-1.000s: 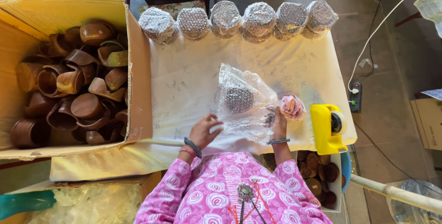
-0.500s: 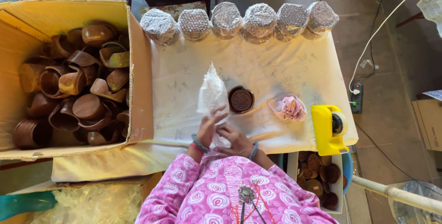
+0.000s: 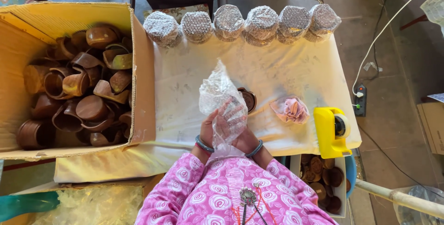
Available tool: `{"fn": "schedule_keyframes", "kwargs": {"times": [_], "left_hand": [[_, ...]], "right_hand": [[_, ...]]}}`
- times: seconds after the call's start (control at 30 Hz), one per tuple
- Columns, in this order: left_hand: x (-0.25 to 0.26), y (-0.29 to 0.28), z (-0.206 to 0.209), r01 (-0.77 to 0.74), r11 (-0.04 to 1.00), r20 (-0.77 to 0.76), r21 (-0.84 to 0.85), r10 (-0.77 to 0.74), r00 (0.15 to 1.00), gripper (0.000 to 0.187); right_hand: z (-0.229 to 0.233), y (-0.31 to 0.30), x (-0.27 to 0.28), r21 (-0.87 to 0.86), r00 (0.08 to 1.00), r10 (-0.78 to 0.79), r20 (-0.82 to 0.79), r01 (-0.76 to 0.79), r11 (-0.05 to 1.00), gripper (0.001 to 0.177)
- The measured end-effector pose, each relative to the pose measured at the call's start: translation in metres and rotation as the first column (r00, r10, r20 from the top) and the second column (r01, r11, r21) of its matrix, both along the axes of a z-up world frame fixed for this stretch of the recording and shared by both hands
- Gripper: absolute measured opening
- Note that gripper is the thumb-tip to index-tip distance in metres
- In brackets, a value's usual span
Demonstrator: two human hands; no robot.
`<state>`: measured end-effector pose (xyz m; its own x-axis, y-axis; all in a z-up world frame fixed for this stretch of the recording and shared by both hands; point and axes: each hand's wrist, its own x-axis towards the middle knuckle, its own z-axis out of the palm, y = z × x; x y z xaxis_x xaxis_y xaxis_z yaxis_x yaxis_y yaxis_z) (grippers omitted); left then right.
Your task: The person cleans small earthen pots with a cloth before wrapping them in bubble wrap and placing them in a line on the table.
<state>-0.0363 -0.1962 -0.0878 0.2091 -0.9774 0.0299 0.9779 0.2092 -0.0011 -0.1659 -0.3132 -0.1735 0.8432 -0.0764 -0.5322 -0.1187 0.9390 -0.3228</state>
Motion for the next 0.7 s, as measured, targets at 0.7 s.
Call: {"fn": "schedule_keyframes", "kwargs": {"times": [0.7], "left_hand": [[0.010,-0.015,-0.087,-0.360,0.726,0.354,0.586,0.171,0.919,0.033]], "right_hand": [[-0.001,-0.097,-0.034,-0.482,0.815,-0.576,0.067,0.532,0.696,0.011]]}}
